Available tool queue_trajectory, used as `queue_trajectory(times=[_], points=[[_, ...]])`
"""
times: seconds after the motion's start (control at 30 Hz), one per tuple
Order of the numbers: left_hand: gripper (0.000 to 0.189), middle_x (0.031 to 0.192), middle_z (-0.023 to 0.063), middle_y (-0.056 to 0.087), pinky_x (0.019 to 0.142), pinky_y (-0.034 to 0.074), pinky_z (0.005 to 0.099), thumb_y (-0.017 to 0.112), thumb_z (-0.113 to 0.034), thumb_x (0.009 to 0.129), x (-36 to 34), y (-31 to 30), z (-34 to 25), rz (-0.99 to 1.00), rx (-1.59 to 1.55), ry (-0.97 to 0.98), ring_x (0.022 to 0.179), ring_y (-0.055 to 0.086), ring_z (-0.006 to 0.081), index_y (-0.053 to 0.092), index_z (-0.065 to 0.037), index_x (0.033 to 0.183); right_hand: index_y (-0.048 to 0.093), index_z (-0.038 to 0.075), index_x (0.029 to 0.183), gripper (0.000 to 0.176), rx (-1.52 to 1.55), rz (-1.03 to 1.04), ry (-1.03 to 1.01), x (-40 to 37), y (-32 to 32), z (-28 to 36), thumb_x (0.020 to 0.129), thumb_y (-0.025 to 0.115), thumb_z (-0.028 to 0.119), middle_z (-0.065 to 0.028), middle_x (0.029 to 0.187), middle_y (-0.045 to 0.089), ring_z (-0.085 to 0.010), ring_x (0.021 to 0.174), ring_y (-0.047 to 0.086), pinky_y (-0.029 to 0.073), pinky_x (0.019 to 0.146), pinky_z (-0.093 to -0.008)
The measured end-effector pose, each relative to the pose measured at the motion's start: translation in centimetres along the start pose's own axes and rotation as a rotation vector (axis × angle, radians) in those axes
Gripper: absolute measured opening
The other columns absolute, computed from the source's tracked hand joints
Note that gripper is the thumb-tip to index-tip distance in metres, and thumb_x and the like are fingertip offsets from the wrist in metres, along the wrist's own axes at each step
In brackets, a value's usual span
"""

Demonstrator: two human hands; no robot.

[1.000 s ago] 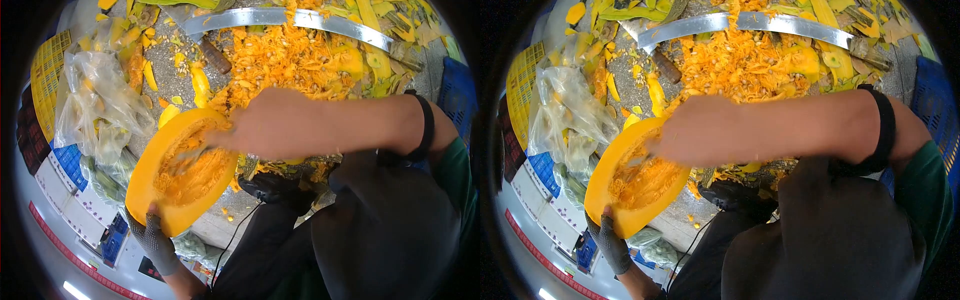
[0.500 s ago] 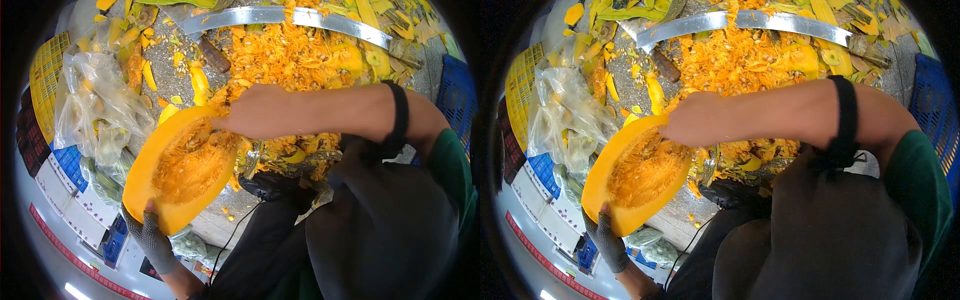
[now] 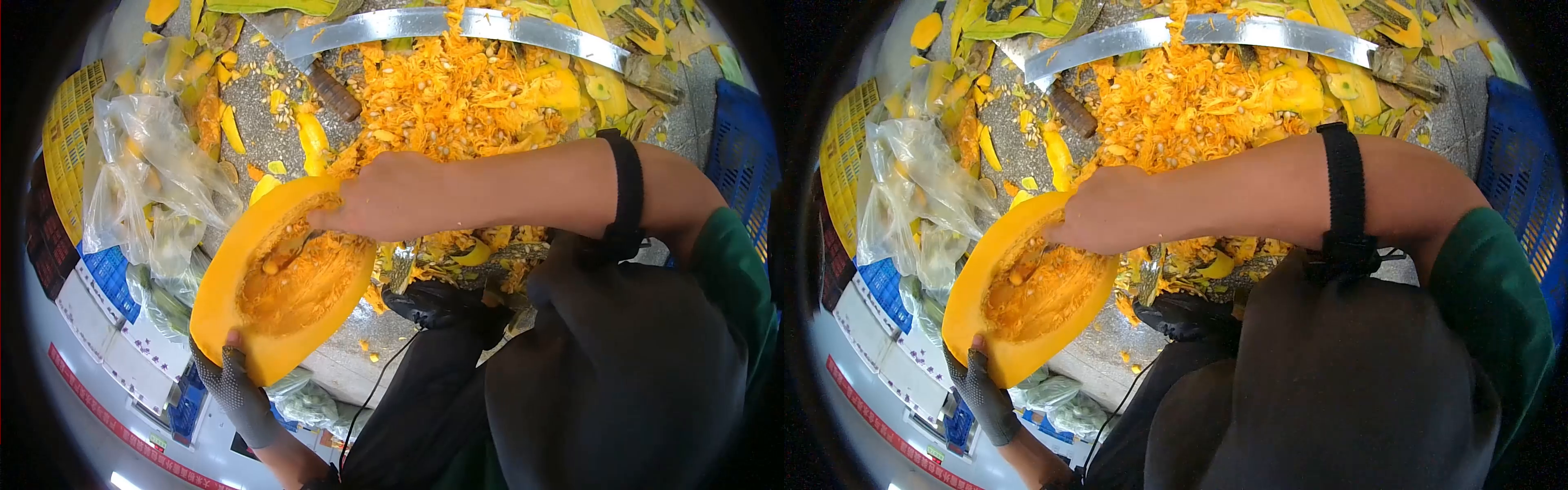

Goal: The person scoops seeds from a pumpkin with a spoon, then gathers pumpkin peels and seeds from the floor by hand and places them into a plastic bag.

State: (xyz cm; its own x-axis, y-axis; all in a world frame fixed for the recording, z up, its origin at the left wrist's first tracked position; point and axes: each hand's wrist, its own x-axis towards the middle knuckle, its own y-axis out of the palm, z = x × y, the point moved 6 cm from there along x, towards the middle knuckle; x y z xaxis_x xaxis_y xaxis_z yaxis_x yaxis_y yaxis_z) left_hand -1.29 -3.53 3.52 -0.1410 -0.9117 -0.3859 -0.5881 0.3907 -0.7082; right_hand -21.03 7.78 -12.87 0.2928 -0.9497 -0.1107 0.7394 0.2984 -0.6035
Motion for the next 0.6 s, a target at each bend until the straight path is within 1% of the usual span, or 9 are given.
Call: queue_trajectory(times=[0.1,0.23,0.3,0.33,0.4,0.43,0.47,0.53,0.6], points=[[0.051,0.125,0.0129,0.054,0.095,0.045,0.0315,0.065,-0.010,0.089,0.1,-0.3,0.2,-0.012,-0.001,-0.008,0.111,0.054,0.0205,0.044,0.001,0.135,0.048,0.023,0.132,0.038,0.029,-0.080,-0.059,-0.8,-1.0,1.2,0.094,0.045,0.019,-0.0115,0.074,0.062,-0.0313,0.067,0.068,0.054,0.053,-0.0437],[0.051,0.126,0.0132,0.054,0.096,0.044,0.0324,0.064,-0.011,0.090,-0.3,0.2,-0.3,0.012,0.024,0.029,0.113,0.053,0.0210,0.044,0.001,0.135,0.049,0.017,0.129,0.037,0.013,-0.086,-0.063,-0.4,0.5,0.0,0.093,0.046,0.019,-0.0100,0.070,0.062,-0.0306,0.065,0.068,0.054,0.053,-0.0439],[0.051,0.126,0.0132,0.053,0.097,0.043,0.0327,0.063,-0.011,0.090,-0.5,0.1,-0.6,-0.014,0.090,0.061,0.113,0.053,0.0214,0.043,0.001,0.136,0.050,0.013,0.127,0.036,0.061,0.243,0.122,-1.1,0.9,-2.0,0.091,0.047,0.018,-0.0095,0.071,0.064,-0.0312,0.066,0.068,0.054,0.053,-0.0442],[0.051,0.126,0.0132,0.053,0.097,0.043,0.0327,0.063,-0.011,0.090,-0.6,0.2,-0.6,-0.026,0.089,0.060,0.113,0.053,0.0214,0.043,0.001,0.136,0.050,0.013,0.127,0.036,0.056,0.243,0.111,-1.1,0.7,-1.3,0.091,0.047,0.018,-0.0095,0.071,0.064,-0.0312,0.066,0.068,0.054,0.053,-0.0442],[0.051,0.127,0.0130,0.053,0.098,0.043,0.0323,0.064,-0.011,0.090,-0.6,0.5,-1.2,0.029,0.102,0.080,0.113,0.053,0.0212,0.044,0.001,0.136,0.051,0.010,0.125,0.035,0.096,-0.122,-0.083,-2.1,-1.2,2.9,0.091,0.047,0.016,-0.0102,0.072,0.065,-0.0323,0.067,0.068,0.053,0.053,-0.0457],[0.051,0.127,0.0130,0.053,0.098,0.043,0.0323,0.064,-0.011,0.090,-0.4,0.7,-1.2,0.029,0.096,0.083,0.113,0.053,0.0212,0.044,0.001,0.136,0.053,0.010,0.123,0.034,0.123,-0.041,-0.030,-1.6,-1.1,3.2,0.090,0.048,0.016,-0.0120,0.073,0.065,-0.0337,0.070,0.068,0.053,0.054,-0.0466],[0.051,0.126,0.0128,0.053,0.097,0.043,0.0321,0.064,-0.011,0.090,-0.3,0.4,-1.1,0.007,0.095,0.057,0.113,0.053,0.0210,0.044,0.001,0.135,0.053,0.010,0.123,0.034,0.121,-0.039,-0.031,-1.6,-0.5,2.3,0.090,0.048,0.016,-0.0120,0.073,0.065,-0.0337,0.070,0.068,0.053,0.054,-0.0466],[0.050,0.126,0.0126,0.054,0.097,0.043,0.0319,0.064,-0.011,0.090,-0.6,0.1,-1.1,-0.025,0.096,0.033,0.113,0.053,0.0208,0.045,0.001,0.134,0.054,0.007,0.122,0.033,0.048,0.071,0.026,-1.7,2.2,-1.1,0.090,0.049,0.016,-0.0143,0.074,0.065,-0.0336,0.073,0.069,0.053,0.056,-0.0466],[0.050,0.126,0.0125,0.054,0.097,0.042,0.0318,0.064,-0.011,0.090,-0.6,-0.1,-0.5,0.003,0.078,0.035,0.113,0.053,0.0209,0.045,0.001,0.134,0.054,0.007,0.122,0.034,-0.004,0.118,0.067,-3.0,1.0,-1.4,0.090,0.050,0.017,-0.0146,0.075,0.065,-0.0334,0.074,0.069,0.054,0.056,-0.0460]])
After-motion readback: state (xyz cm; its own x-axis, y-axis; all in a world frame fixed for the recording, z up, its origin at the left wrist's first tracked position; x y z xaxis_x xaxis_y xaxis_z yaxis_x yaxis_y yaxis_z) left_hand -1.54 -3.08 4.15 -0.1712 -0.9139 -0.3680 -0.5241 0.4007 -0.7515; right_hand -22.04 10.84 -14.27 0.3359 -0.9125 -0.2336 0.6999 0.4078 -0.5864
